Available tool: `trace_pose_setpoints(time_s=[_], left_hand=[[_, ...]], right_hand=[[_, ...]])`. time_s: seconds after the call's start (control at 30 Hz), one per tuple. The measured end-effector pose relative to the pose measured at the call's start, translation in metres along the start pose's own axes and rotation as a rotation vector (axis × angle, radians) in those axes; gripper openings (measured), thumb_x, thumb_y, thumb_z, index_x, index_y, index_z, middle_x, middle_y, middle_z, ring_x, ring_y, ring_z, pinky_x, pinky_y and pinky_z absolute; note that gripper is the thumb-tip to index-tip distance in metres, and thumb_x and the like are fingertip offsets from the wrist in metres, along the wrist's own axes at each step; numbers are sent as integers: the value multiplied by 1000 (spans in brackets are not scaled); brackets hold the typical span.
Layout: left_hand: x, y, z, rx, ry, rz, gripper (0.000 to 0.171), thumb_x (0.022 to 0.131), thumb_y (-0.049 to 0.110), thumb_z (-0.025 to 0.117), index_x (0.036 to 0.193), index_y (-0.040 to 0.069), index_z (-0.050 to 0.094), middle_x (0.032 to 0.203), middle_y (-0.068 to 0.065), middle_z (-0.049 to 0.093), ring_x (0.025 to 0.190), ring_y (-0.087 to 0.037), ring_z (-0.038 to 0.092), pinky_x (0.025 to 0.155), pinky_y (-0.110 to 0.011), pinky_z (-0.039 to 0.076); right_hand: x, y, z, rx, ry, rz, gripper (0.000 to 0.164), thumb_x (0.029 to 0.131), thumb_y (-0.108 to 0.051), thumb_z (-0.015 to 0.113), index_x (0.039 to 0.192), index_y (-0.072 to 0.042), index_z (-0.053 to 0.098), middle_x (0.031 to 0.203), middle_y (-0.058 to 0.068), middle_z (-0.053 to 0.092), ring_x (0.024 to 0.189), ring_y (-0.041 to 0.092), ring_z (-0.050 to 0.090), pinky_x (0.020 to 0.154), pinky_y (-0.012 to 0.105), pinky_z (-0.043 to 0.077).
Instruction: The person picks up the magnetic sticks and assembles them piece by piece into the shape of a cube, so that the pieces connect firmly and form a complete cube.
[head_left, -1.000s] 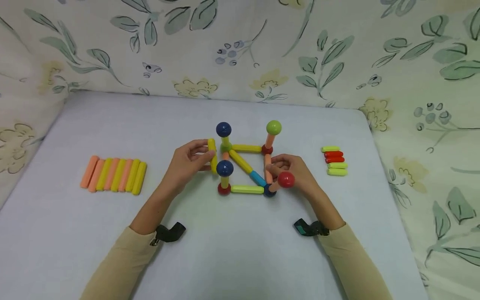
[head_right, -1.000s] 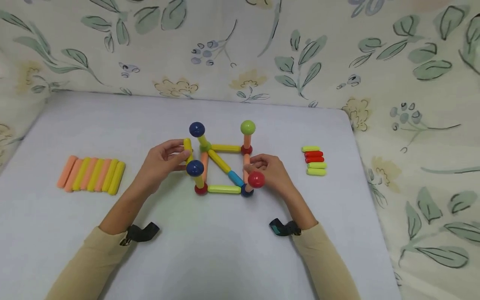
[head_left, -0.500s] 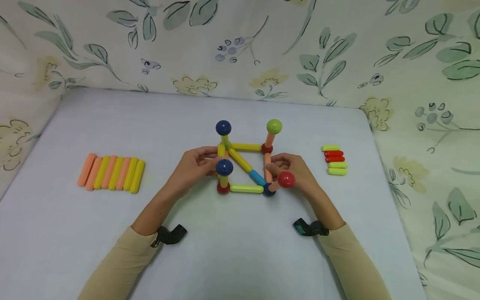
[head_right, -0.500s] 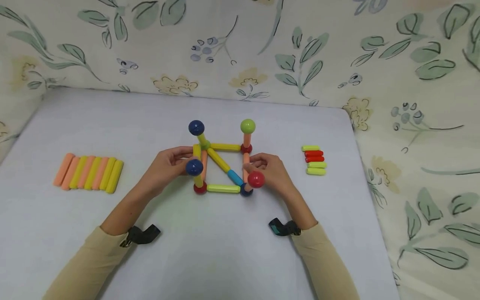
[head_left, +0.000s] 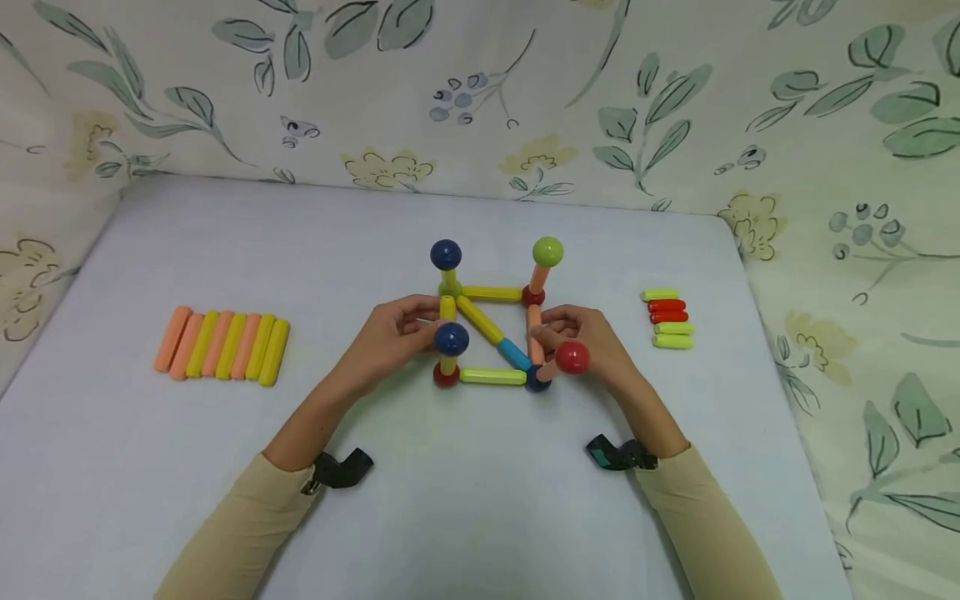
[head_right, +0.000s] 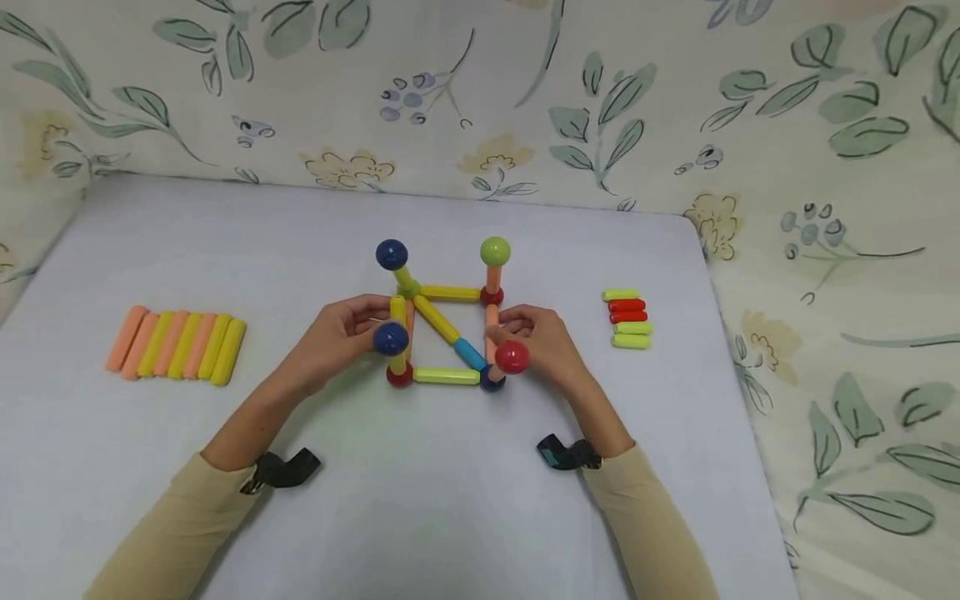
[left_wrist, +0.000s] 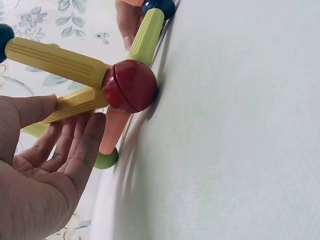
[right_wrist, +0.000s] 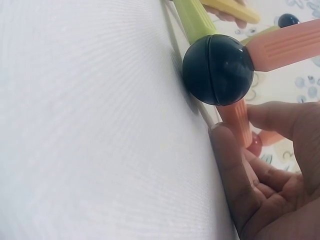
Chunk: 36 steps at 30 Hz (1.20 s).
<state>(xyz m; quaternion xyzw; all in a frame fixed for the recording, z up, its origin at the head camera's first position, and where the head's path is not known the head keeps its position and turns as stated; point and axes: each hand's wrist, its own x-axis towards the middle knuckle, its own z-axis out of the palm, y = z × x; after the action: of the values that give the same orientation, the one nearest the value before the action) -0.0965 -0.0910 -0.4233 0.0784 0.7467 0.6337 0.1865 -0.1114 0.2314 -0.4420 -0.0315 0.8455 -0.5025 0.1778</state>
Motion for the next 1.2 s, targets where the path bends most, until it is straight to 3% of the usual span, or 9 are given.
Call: trace_pose_setpoints(time_s=[0.27, 0.6, 1.0, 1.2], left_hand=[[-1, -2, -2, 51, -34, -1, 43, 105, 17, 68, 145, 4, 60, 131, -17, 68, 110, -27, 71, 89, -28, 61], [0, -5, -4, 51, -79, 1, 40, 106, 16, 65, 143, 1, 61, 129, -16, 73, 110, -26, 73, 91, -32, 62], [-1, -3, -2, 105, -87, 23, 43, 106, 18, 66, 146, 2, 60, 129, -14, 74, 111, -26, 73, 95, -36, 61], [-4, -3, -4, 116, -76, 19, 44, 106, 20, 66, 146, 3, 61, 130, -14, 73, 110, -26, 73, 95, -37, 61]], right_hand=[[1, 0, 0, -9, -4, 9, 47, 101, -36, 72, 130, 0, 66, 101, 14, 75, 86, 22, 72, 78, 26, 60], [0, -2, -1, 4, -17, 23, 47, 100, -35, 72, 130, 1, 65, 99, 14, 75, 84, 22, 71, 78, 26, 60], [-5, -1, 0, 16, -4, 30, 49, 100, -34, 73, 132, 3, 64, 99, 13, 75, 84, 20, 71, 78, 24, 59], [-8, -1, -3, -66, 45, -50, 45, 103, -35, 69, 131, 0, 68, 102, 14, 75, 88, 22, 70, 78, 28, 58]])
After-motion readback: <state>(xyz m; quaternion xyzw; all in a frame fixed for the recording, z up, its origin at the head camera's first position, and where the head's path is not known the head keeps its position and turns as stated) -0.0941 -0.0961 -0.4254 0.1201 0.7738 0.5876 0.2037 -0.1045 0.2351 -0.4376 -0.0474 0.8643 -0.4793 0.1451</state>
